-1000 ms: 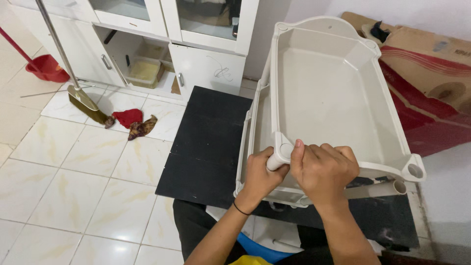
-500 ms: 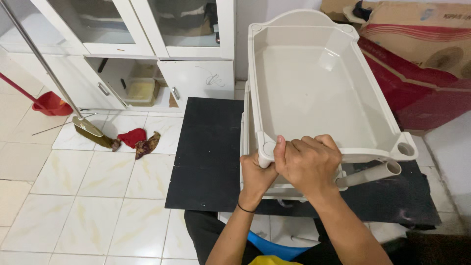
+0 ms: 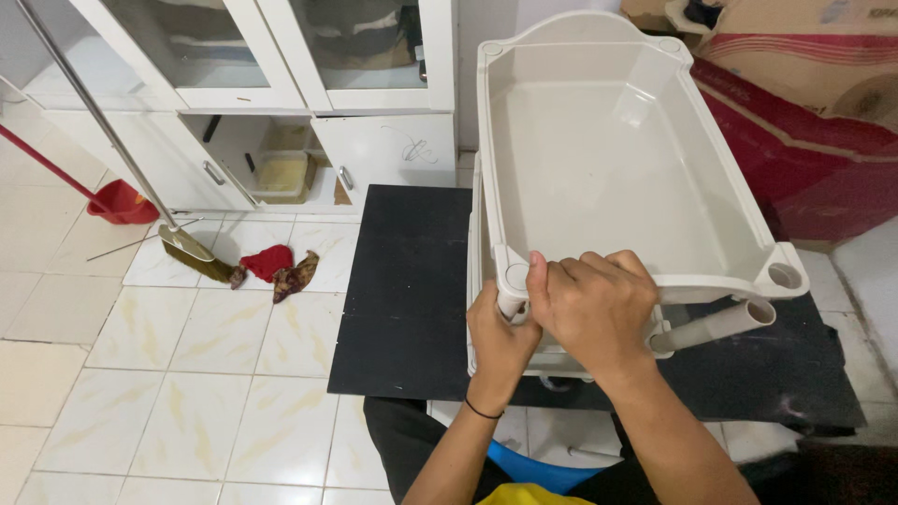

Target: The person assembles a white plastic tray by inserting cylindrical legs into corner sockets, then wipes the interior and exterior surfaces of the tray with a patterned cloth. The person handles two trays, cleaning one while the other remains assembled on the table.

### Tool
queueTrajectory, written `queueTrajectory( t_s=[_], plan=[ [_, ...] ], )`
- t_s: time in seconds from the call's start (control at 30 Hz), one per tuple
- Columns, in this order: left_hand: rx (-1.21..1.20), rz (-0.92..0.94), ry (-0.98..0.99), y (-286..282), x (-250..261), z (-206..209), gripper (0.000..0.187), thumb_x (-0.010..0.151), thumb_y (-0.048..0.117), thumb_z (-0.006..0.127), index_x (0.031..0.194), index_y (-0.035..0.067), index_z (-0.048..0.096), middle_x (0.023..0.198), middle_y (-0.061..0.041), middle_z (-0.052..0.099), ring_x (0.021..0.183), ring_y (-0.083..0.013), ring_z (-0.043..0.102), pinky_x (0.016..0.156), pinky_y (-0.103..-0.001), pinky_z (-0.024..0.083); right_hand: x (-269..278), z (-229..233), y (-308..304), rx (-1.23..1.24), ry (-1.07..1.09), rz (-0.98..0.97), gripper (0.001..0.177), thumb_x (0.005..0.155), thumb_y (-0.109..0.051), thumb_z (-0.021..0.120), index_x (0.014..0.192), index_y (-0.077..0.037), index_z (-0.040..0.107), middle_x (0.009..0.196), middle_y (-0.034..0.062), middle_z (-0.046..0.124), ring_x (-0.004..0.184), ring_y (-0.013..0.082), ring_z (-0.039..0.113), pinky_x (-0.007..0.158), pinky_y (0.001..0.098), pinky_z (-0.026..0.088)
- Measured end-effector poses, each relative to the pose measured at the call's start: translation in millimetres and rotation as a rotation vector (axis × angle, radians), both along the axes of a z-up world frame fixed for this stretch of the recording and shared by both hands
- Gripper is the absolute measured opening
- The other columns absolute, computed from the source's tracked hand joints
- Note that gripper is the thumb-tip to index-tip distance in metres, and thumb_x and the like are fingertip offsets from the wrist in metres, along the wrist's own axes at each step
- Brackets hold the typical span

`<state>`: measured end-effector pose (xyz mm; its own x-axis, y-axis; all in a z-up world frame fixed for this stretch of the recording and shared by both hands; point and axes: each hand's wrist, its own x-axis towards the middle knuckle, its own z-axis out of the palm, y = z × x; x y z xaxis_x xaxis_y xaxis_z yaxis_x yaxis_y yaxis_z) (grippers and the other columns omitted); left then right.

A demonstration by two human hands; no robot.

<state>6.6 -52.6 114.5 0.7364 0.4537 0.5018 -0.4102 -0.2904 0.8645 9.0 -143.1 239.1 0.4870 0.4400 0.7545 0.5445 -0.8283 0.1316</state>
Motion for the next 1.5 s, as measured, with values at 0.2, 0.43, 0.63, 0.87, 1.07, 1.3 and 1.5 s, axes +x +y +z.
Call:
queueTrajectory(
  t_s=[0.2, 0.43, 0.63, 0.87, 1.07, 1.3, 1.5],
  plan=[
    [-0.100, 0.013, -0.010, -7, 3, 0, 0.021, 0.077, 0.003, 0.081, 0.079, -0.003, 0.061, 0.065, -0.012, 0.067, 0.058, -0.0154, 0.066, 0.054, -0.030, 0.051, 3, 0, 0, 0.006, -0.005, -0.022, 0.047, 0.095, -0.016, 0.068, 0.049, -0.012, 0.058, 0.048, 0.0011, 0.056, 0.046, 0.0170, 0.052, 0.058, 0.0331, 0.037],
    [-0.112, -0.178, -0.008, 6, 17, -17, 0.007, 0.081, 0.003, 0.078, 0.079, -0.001, 0.072, 0.070, -0.009, 0.075, 0.066, -0.0060, 0.071, 0.057, -0.027, 0.055, 6, 0, 1, 0.036, -0.019, -0.008, 0.048, 0.094, -0.015, 0.069, 0.048, -0.012, 0.057, 0.046, 0.0015, 0.054, 0.044, 0.0176, 0.051, 0.057, 0.0334, 0.037],
    [-0.122, -0.611, 0.137, 35, 27, -26, 0.009, 0.081, 0.001, 0.077, 0.075, 0.000, 0.070, 0.067, -0.003, 0.069, 0.062, -0.0043, 0.060, 0.056, -0.026, 0.049, 7, -1, 1, 0.045, -0.017, -0.008, 0.048, 0.096, -0.015, 0.068, 0.049, -0.012, 0.058, 0.045, 0.0012, 0.053, 0.044, 0.0170, 0.051, 0.057, 0.0330, 0.036],
    [-0.062, -0.413, 0.084, 24, 17, -6, 0.009, 0.081, 0.003, 0.077, 0.079, 0.000, 0.068, 0.066, -0.004, 0.069, 0.063, -0.0066, 0.063, 0.058, -0.026, 0.050, 6, 0, 0, 0.040, 0.013, -0.004, 0.048, 0.098, -0.016, 0.067, 0.050, -0.012, 0.060, 0.045, 0.0008, 0.053, 0.042, 0.0162, 0.049, 0.057, 0.0324, 0.036],
    [-0.001, 0.109, -0.037, -4, -3, 7, 0.022, 0.075, 0.003, 0.081, 0.086, -0.004, 0.064, 0.072, -0.016, 0.067, 0.062, -0.0198, 0.065, 0.058, -0.031, 0.050, 4, 0, -1, 0.041, 0.015, -0.026, 0.048, 0.097, -0.016, 0.068, 0.050, -0.011, 0.060, 0.045, 0.0017, 0.053, 0.042, 0.0169, 0.049, 0.058, 0.0329, 0.036],
    [-0.141, -0.096, 0.022, 1, 12, -2, 0.011, 0.079, 0.003, 0.079, 0.077, -0.002, 0.069, 0.066, -0.010, 0.073, 0.064, -0.0081, 0.070, 0.056, -0.028, 0.054, 5, 3, 2, 0.065, 0.010, -0.021, 0.050, 0.096, -0.016, 0.068, 0.048, -0.011, 0.058, 0.045, 0.0032, 0.052, 0.042, 0.0192, 0.050, 0.057, 0.0342, 0.036],
    [-0.119, -0.320, 0.042, 16, 17, -16, 0.008, 0.080, 0.000, 0.076, 0.075, 0.000, 0.069, 0.066, -0.005, 0.072, 0.063, -0.0044, 0.067, 0.056, -0.026, 0.053, 4, 3, 2, 0.067, 0.016, -0.010, 0.050, 0.097, -0.016, 0.068, 0.048, -0.011, 0.058, 0.044, 0.0031, 0.052, 0.040, 0.0192, 0.049, 0.055, 0.0339, 0.036]
  ],
)
